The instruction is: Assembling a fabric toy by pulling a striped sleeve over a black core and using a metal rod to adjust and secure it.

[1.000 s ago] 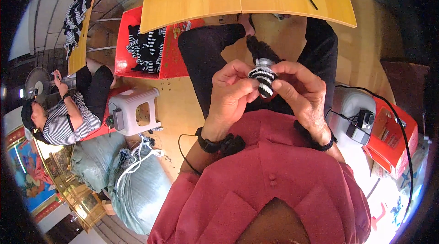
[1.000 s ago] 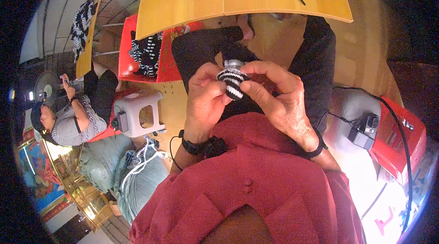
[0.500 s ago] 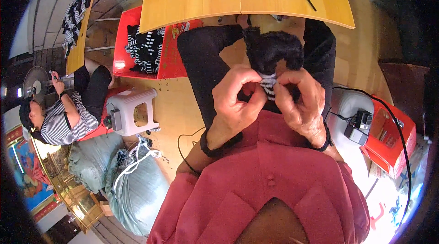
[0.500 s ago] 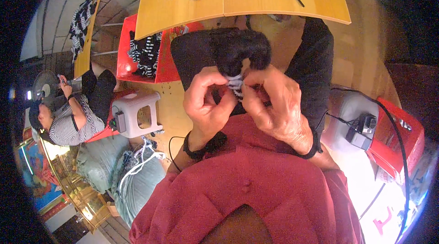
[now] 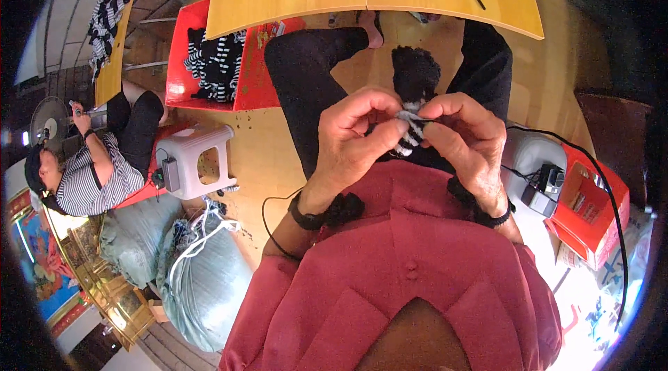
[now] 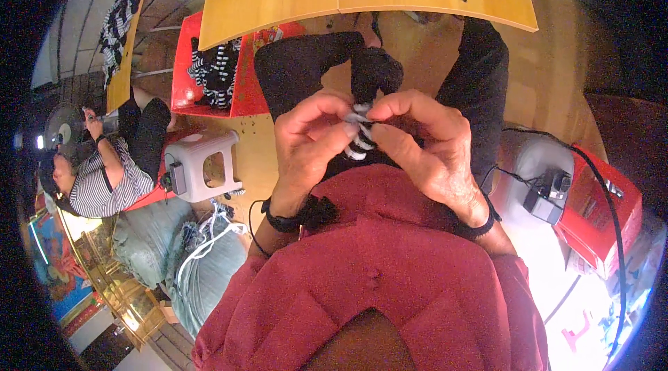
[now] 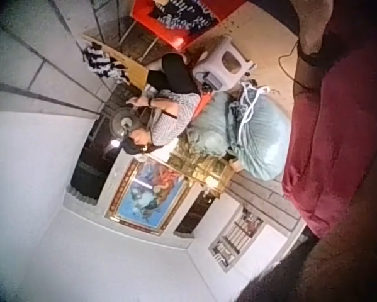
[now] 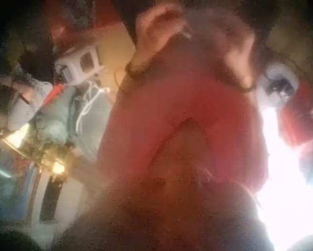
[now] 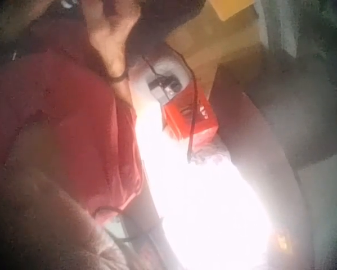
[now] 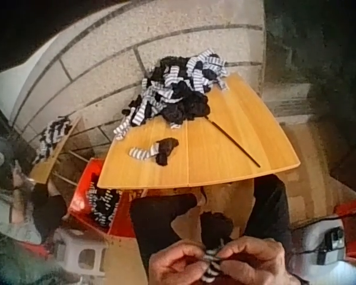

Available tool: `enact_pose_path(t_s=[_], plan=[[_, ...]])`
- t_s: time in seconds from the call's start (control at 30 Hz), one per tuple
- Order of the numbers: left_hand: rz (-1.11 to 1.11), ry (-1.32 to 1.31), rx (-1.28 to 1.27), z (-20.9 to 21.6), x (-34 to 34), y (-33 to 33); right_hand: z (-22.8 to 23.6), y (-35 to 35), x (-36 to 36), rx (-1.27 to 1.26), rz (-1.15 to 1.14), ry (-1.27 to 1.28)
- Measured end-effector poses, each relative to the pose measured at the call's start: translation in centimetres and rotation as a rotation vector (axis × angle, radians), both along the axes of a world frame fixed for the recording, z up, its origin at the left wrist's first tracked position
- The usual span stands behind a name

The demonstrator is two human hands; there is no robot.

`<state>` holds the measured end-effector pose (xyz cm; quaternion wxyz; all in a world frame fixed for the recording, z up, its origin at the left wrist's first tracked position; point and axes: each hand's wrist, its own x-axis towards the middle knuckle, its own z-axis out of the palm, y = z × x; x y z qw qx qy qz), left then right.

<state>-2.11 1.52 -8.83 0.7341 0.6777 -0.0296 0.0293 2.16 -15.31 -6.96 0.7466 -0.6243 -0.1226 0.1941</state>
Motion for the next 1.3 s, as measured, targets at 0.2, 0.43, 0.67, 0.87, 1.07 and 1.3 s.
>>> enact_pose_path(t_s=[0.2,0.43,0.67,0.87,1.07,1.3], plan=[[0.162,0.069,-0.377,-0.6,-0.3,-1.2,-1.3,0.6,-0.2,-0.059,-0.081,-0.309],[0.172,0.151,-0.341,-0.2,-0.6,-1.3,-0.8,0.1,-0.3,-0.224,-0.069,-0.497],[0.247,0.027,-0.266,-0.3,-0.6,-1.9,-0.7,0.2,-1.0,-0.273,-0.117,-0.435],[0.257,-0.045,-0.169,-0.3,-0.5,-2.5,-1.4,-0.1,-0.2,-0.340,-0.148,-0.589],[0.153,0.087,-0.285,-0.7,-0.8,-1.9,-1.4,-0.2,-0.5,-0.229,-0.152,-0.392],[0.220,0.030,-0.002,-0.7,0.2,-1.8,-2.0,-0.3,-1.0,0.109,-0.059,0.037]])
